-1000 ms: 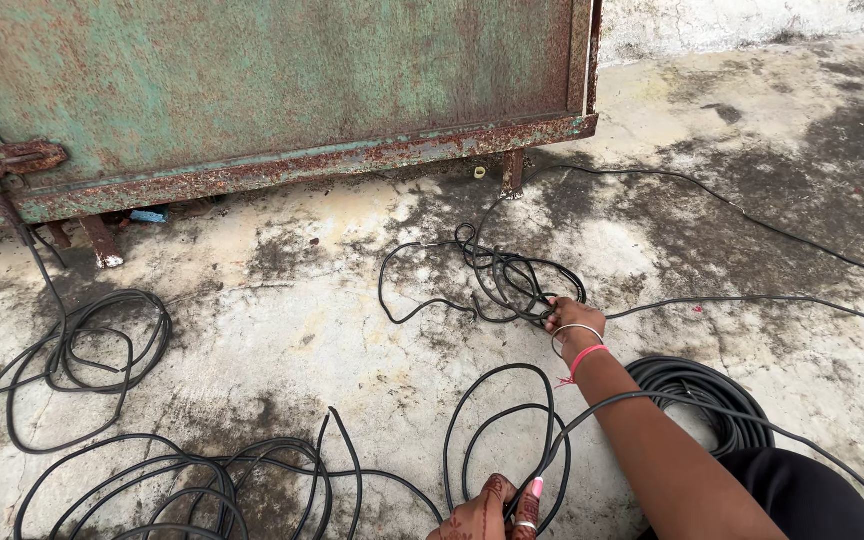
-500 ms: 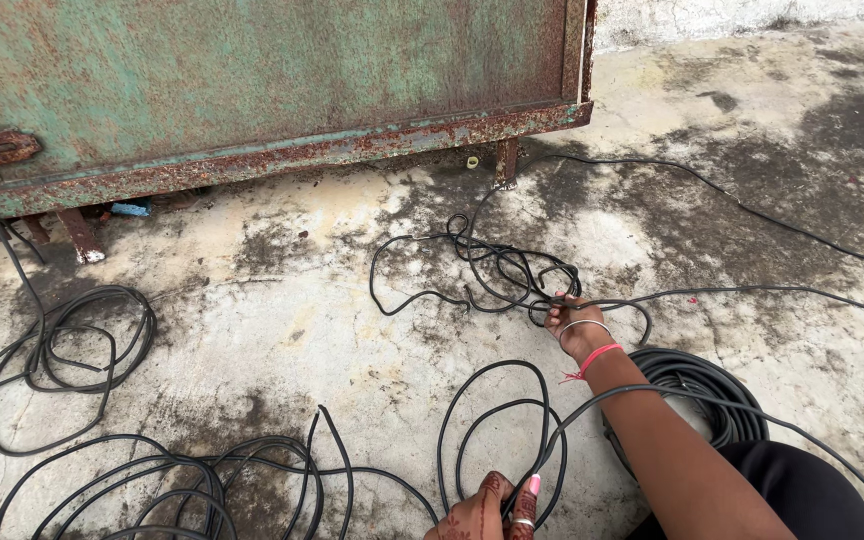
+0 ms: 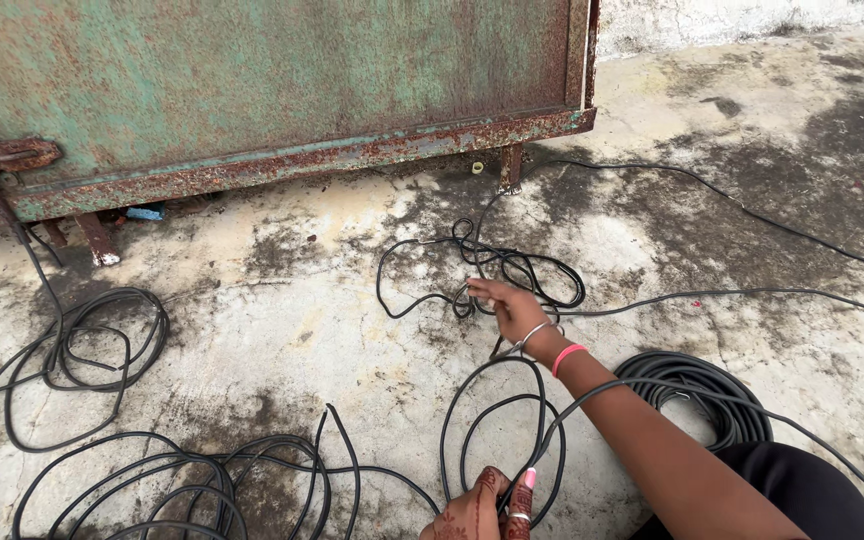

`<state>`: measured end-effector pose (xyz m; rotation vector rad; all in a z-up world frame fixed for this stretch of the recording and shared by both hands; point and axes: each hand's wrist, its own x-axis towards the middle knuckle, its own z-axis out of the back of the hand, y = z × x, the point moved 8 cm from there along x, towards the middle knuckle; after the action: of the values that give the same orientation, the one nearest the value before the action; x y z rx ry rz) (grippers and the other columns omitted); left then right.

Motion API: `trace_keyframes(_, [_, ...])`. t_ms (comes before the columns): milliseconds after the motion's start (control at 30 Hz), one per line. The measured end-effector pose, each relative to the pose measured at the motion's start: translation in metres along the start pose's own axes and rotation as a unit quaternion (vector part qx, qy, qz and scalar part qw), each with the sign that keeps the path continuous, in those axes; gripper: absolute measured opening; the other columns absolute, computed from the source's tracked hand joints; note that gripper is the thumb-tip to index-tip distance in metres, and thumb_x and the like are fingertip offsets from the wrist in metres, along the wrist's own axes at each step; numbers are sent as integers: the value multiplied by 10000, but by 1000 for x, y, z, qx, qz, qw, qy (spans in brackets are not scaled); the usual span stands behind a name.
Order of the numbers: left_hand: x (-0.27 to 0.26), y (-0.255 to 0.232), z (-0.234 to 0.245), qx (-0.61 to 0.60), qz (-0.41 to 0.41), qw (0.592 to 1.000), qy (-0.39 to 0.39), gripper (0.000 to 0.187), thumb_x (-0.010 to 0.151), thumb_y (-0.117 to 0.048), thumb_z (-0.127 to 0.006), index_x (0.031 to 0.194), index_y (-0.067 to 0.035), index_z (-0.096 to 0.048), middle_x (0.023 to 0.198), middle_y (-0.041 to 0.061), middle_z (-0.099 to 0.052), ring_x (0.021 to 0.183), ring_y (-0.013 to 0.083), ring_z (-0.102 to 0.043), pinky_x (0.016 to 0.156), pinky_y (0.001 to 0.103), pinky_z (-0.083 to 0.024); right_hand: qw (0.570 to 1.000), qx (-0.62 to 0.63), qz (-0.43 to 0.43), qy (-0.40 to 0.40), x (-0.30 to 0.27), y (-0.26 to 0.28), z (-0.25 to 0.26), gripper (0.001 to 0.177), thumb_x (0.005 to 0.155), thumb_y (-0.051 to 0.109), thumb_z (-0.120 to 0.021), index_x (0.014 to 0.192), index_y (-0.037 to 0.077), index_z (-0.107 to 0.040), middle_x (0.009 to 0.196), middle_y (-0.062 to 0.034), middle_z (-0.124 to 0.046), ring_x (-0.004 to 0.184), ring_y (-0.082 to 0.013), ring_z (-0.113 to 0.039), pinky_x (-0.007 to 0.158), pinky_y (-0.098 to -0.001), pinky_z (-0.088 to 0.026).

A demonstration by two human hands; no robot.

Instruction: The person sits on the floor and uses their hands to manipulate and repair several long black cables, handling individual wires and connecting segments.

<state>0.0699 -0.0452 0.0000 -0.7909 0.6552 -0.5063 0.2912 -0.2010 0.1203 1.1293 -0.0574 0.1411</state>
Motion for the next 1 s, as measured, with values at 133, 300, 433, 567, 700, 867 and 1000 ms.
trace_keyframes(133, [-4,17,-10,-3,163,986,-34,526,1032,-466,-517,1251,1,-619,1095,186,-764,1009,285,-765,942,372,-578,920,-347,171,66,-5,58,-39,798,757,-232,-395,1477,93,-509,1460,-180,-573,1295,-321,-567,1155,-432,-380])
trace_keyframes(300, [5,35,-6,-20,-85,990,-110,499,1020,-230,-514,1368,126,-480,1160,282,-700,1023,337,-755,928,391,-581,904,-358,208,102,10,39,-49,738,736,-217,-438,1367,137,-585,1419,-152,-595,1335,-343,-543,1125,-403,-413])
trace_keyframes(433, [8,40,-17,-41,-21,999,-9,399,1022,-259,-516,1263,58,-545,1098,230,-713,989,307,-757,903,403,-572,933,-343,43,-98,0,13,3,336,904,14,-622,1210,141,-675,1194,-128,-694,1142,-322,-654,1008,-420,-518])
trace_keyframes(567, [19,53,-46,-28,-24,999,-40,396,1010,-288,-584,1229,41,-583,1044,202,-731,943,296,-753,859,413,-578,884,-436,-160,-45,-25,-25,35,397,896,235,-693,1284,170,-635,1068,-195,-685,980,-373,-674,868,-452,-525])
trace_keyframes(700, [30,77,-74,8,-69,991,-118,433,993,-283,-646,1203,94,-608,965,213,-746,853,284,-774,760,385,-609,850,-478,-218,43,-36,-60,70,257,1068,352,-505,1189,274,-718,1055,-94,-752,955,-309,-735,819,-449,-584])
trace_keyframes(867, [19,68,-76,85,-167,929,-318,486,971,-276,-723,1171,160,-641,867,227,-766,741,269,-801,637,351,-648,725,-633,-270,-5,-58,-113,193,344,1039,142,-519,1283,307,-696,1082,-60,-779,999,-246,-773,815,-422,-623])
trace_keyframes(1000, [23,35,-69,83,-156,943,-283,470,982,-314,-705,1131,129,-661,868,224,-760,760,265,-795,677,353,-649,755,-537,-345,-152,-115,-154,311,292,1108,228,-506,1297,261,-726,1136,-136,-766,1036,-347,-745,839,-476,-597])
